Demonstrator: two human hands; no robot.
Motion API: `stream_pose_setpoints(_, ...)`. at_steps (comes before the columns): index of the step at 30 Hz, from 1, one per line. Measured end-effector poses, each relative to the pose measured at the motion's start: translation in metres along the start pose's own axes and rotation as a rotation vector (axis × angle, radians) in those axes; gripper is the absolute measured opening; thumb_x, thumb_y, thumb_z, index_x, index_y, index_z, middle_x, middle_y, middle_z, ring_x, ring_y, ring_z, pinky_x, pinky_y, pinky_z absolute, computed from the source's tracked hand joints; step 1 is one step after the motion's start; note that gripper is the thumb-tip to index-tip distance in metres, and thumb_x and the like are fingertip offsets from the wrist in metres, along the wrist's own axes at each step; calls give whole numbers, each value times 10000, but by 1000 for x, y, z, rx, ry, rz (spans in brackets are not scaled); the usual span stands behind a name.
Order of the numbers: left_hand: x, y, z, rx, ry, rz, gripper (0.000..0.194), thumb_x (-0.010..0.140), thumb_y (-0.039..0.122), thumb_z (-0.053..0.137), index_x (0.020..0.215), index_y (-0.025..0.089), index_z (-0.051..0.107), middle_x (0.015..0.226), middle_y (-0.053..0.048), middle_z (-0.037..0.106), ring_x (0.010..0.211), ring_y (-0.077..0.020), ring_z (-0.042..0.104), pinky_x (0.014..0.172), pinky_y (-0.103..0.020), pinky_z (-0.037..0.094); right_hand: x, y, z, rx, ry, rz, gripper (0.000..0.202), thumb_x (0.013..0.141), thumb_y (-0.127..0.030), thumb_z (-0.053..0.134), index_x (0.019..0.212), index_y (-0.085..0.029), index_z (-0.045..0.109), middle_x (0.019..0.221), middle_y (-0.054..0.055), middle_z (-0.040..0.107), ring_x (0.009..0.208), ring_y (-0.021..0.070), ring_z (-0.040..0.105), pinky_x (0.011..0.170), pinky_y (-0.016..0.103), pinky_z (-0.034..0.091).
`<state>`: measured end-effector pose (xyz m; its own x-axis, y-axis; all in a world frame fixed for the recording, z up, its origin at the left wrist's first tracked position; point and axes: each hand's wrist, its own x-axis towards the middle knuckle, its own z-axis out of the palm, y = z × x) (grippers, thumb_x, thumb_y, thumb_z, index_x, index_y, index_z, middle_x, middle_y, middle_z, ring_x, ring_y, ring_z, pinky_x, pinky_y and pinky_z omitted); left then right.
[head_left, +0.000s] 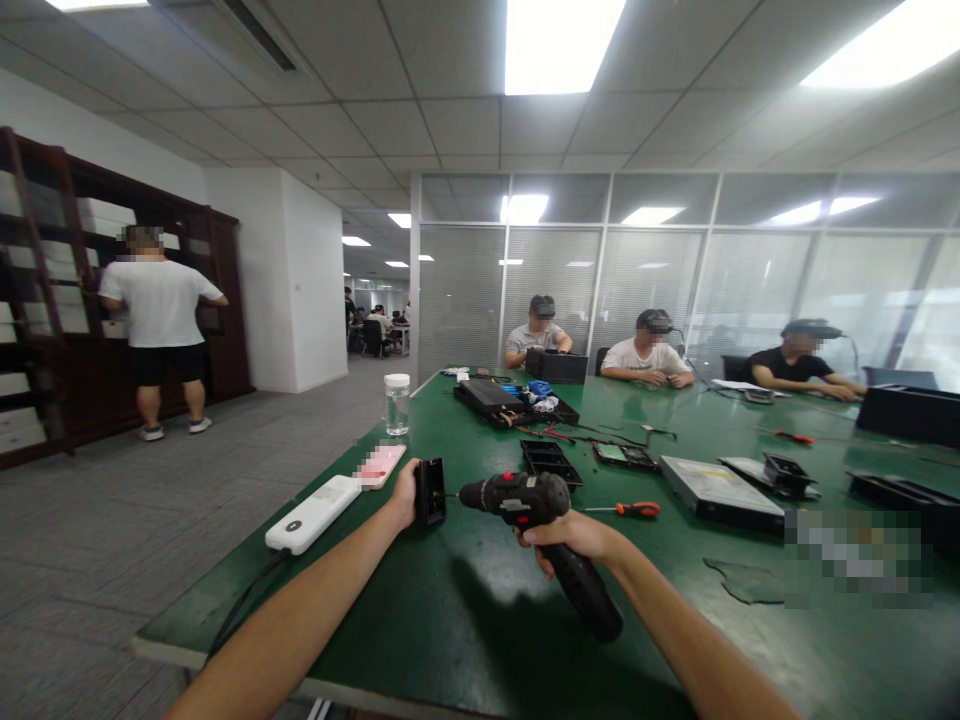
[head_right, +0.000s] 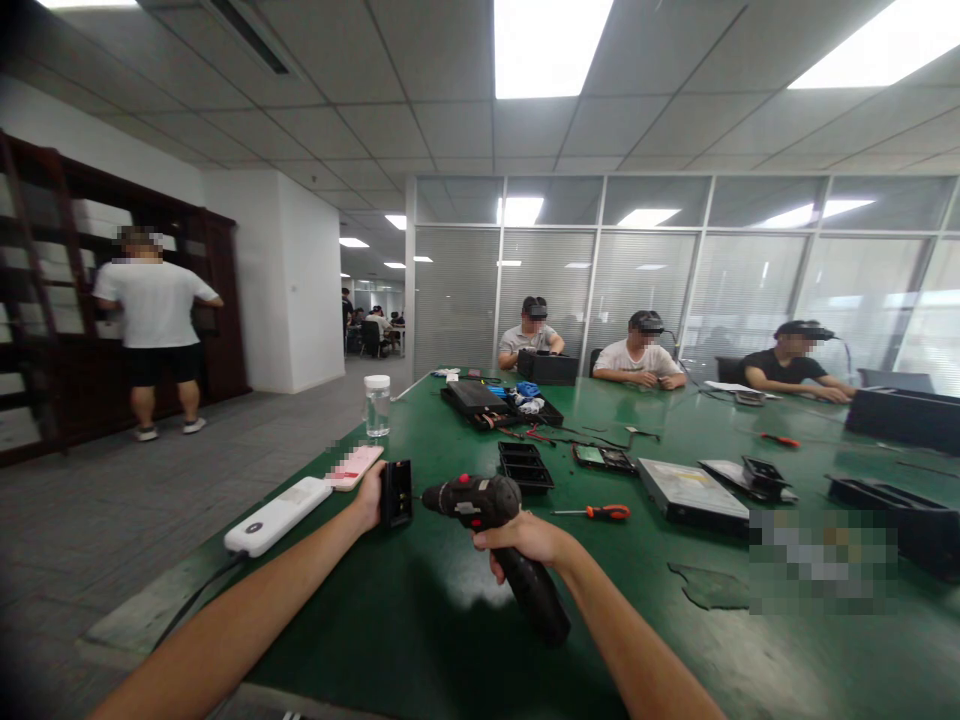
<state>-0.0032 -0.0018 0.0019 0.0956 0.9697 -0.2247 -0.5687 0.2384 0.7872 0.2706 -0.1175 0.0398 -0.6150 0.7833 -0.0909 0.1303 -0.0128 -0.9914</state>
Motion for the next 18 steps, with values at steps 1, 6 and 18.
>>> stream_pose_setpoints(1,0,0,0,18,-10,10,269,708,404,463,605,168,540,492,-27,531,414,-166,500,427,-281,412,0,0,0,2,1,1,354,662,-328,677,912,-106,561,664,32,604,477,118,549,465,230,422)
stream_pose_setpoints(6,3,-1,-2,50,-25,9,285,710,419,447,599,173,538,496,-35,535,425,-176,508,439,-296,424,0,-2,1,4,15,11,373,642,-342,689,900,-105,560,653,25,605,466,112,544,473,232,425)
stream_pose_setpoints(18,1,-1,-1,36,-18,18,282,718,410,442,597,172,534,492,-31,529,420,-174,502,433,-292,416,-1,-2,3,-18,2,-9,369,648,-342,683,894,-98,556,622,19,584,476,120,544,489,256,452)
